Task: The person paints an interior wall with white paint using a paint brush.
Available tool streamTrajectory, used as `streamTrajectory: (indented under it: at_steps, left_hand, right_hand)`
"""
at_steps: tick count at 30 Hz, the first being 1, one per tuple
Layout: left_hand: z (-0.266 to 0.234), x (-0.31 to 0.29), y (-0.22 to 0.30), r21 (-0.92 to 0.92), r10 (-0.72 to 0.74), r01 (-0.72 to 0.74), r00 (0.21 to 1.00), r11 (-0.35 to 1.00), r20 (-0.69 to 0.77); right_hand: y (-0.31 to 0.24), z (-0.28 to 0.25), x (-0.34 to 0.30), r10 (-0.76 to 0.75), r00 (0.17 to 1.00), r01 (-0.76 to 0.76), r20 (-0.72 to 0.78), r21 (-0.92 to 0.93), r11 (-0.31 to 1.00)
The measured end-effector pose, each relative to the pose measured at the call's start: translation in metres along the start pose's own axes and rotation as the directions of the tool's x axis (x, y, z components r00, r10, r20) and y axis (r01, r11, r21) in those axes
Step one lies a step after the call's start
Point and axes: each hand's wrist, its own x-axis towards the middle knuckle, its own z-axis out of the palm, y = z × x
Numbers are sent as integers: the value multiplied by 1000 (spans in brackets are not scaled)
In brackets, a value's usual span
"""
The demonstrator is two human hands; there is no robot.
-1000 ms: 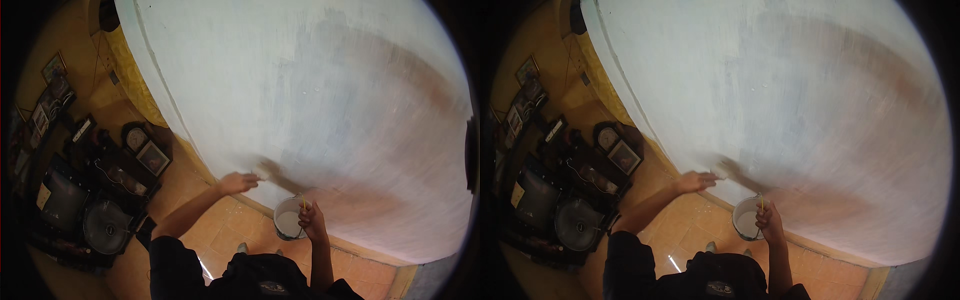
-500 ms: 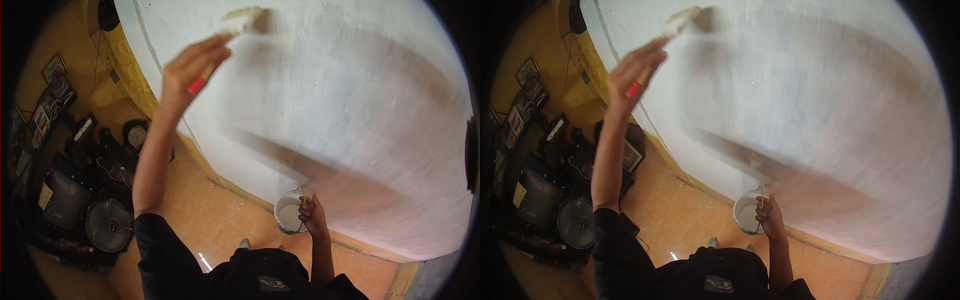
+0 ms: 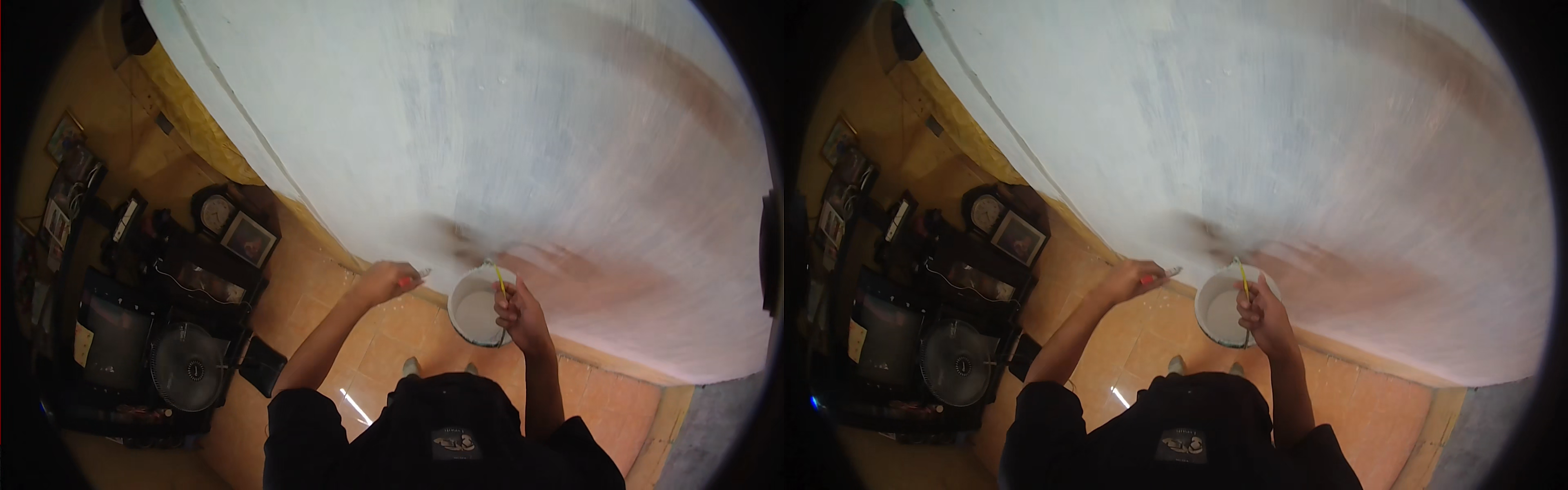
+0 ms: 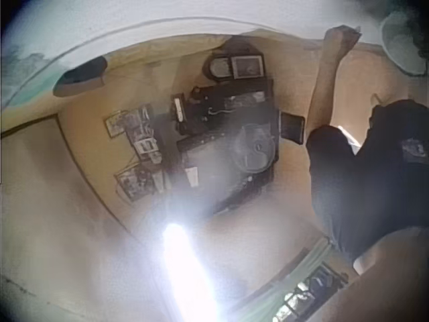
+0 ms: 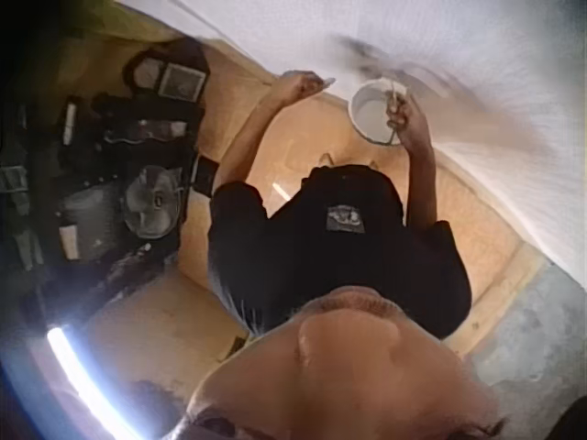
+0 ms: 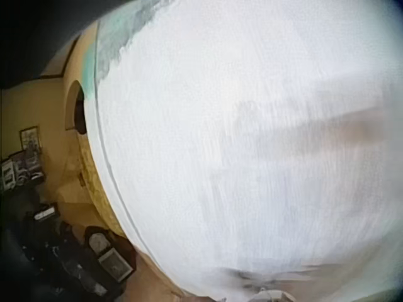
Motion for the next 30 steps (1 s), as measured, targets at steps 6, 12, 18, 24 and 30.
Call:
streamTrajectory:
  at_steps: [6,12,18,24,30]
  left_hand:
    - [-57,25,73,-308,-321,231,904,923,-283]
    - [-24,40,103,-448,-363,233,903,863,-230]
    - [35,63,105,-245,-181,148,976,958,-119]
    - [60,72,96,-228,-159,142,985,963,-61]
    - [66,75,96,-222,-168,157,985,962,-31]
  right_hand:
    - [-11,9,-5,-17,997,24,81,-81,996]
    - [-17,20,-12,-3,997,11,76,-110,994]
    - [-21,28,-17,-11,993,25,117,-124,992]
    - [-25,33,-19,-21,984,38,177,-95,995]
    - [-27,36,-22,-32,986,49,163,-102,994]
